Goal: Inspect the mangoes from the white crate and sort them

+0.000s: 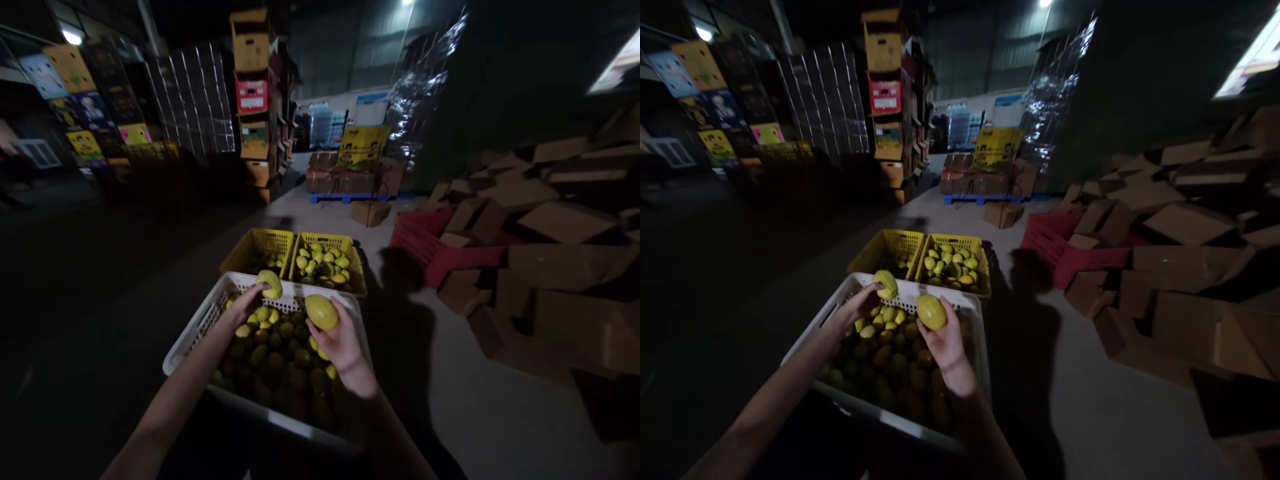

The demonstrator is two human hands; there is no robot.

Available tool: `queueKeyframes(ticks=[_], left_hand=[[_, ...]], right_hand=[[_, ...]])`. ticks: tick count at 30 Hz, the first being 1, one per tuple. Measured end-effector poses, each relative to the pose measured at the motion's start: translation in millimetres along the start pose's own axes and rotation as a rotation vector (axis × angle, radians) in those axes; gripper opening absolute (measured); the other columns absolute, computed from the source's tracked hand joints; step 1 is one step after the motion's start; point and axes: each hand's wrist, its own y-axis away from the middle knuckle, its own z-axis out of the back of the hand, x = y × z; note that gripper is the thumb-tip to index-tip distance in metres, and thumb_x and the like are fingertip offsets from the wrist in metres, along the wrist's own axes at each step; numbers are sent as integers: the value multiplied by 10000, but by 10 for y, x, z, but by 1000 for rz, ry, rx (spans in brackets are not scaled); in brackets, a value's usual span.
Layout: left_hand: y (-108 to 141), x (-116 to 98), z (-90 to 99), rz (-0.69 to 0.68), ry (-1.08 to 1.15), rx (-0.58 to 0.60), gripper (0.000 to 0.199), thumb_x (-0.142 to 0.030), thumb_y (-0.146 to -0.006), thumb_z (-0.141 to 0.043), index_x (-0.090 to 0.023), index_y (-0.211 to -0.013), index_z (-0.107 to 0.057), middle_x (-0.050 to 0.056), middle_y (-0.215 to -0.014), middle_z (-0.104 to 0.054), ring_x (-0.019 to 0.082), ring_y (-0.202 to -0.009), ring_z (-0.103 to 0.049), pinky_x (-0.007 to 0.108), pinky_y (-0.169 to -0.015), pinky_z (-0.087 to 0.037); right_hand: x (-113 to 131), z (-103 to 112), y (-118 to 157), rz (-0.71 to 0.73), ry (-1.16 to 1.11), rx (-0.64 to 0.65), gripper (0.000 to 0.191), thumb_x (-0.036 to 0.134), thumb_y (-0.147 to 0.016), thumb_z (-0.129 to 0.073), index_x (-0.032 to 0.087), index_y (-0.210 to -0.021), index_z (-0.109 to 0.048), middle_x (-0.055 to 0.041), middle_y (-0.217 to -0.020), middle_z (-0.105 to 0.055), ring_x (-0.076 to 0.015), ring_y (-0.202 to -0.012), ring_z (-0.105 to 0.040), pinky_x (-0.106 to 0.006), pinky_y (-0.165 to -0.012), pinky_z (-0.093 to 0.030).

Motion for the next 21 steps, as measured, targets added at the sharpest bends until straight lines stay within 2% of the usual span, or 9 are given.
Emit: queueKeyframes(ticks=[2, 4, 7, 10, 13, 15, 18, 21], left_hand=[[213, -59, -99, -87, 107, 26, 244, -179, -703, -702, -96, -930, -666, 89, -877, -720, 174, -804, -666, 207, -692, -502], [419, -10, -146, -127, 213, 3, 320, -187, -689, -744, -115, -988, -658, 77, -882, -722, 157, -763, -671, 199, -660, -512], [663, 111, -176, -76, 292, -35, 335, -159, -736, -728, -130, -1058, -637, 65, -870, -726, 139, -715, -678, 192, -631, -532], [799, 158, -219, -4, 345, 43, 254, -168, -835, -640, -90, -1076, -622, 102, -907, -731, 159, -747, -700, 223, -689, -567], [827, 168, -256, 62, 445, 77, 259, -227, -890, -591, -64, -1090, -612, 116, -919, -732, 156, -752, -707, 224, -716, -577], [807, 194, -262, 82, 492, 101, 307, -285, -880, -618, -70, -1100, -615, 108, -922, -732, 155, -763, -707, 229, -736, -579], [758, 248, -255, 47, 443, 138, 392, -378, -785, -727, -103, -1054, -650, 111, -974, -730, 191, -852, -704, 284, -799, -580], [717, 268, -266, -98, 286, 90, 457, -440, -627, -835, -144, -942, -688, 110, -1017, -728, 240, -961, -682, 335, -869, -556]], right_hand=[[-71, 14, 38, -22, 33, 82, 134, 269, -785, -654, 225, -912, -644, -3, -788, -748, -162, -692, -681, -288, -618, -556], [-139, 34, 60, -78, 69, 147, 181, 313, -788, -651, 191, -921, -665, -42, -798, -752, -161, -674, -678, -257, -584, -541], [-237, 66, 70, -141, 103, 207, 339, 484, -781, -629, 166, -882, -689, -75, -727, -735, -143, -559, -626, -212, -416, -437], [-309, 83, 53, -142, 119, 271, 382, 524, -747, -653, 153, -828, -693, -70, -640, -704, -109, -441, -534, -204, -354, -349], [-334, 74, 2, -72, 93, 287, 245, 353, -666, -778, 192, -831, -695, -32, -730, -737, -125, -558, -617, -214, -451, -453], [-328, 66, -47, -11, 89, 300, 264, 252, -602, -826, 227, -828, -691, 3, -802, -751, -151, -708, -670, -241, -565, -525], [-294, 71, -107, 107, 178, 387, 307, 229, -595, -834, 236, -870, -698, 12, -831, -752, -166, -743, -676, -290, -671, -558], [-237, 94, -124, 278, 302, 446, 351, 266, -654, -805, 247, -986, -696, -10, -925, -752, -190, -796, -688, -345, -760, -562]])
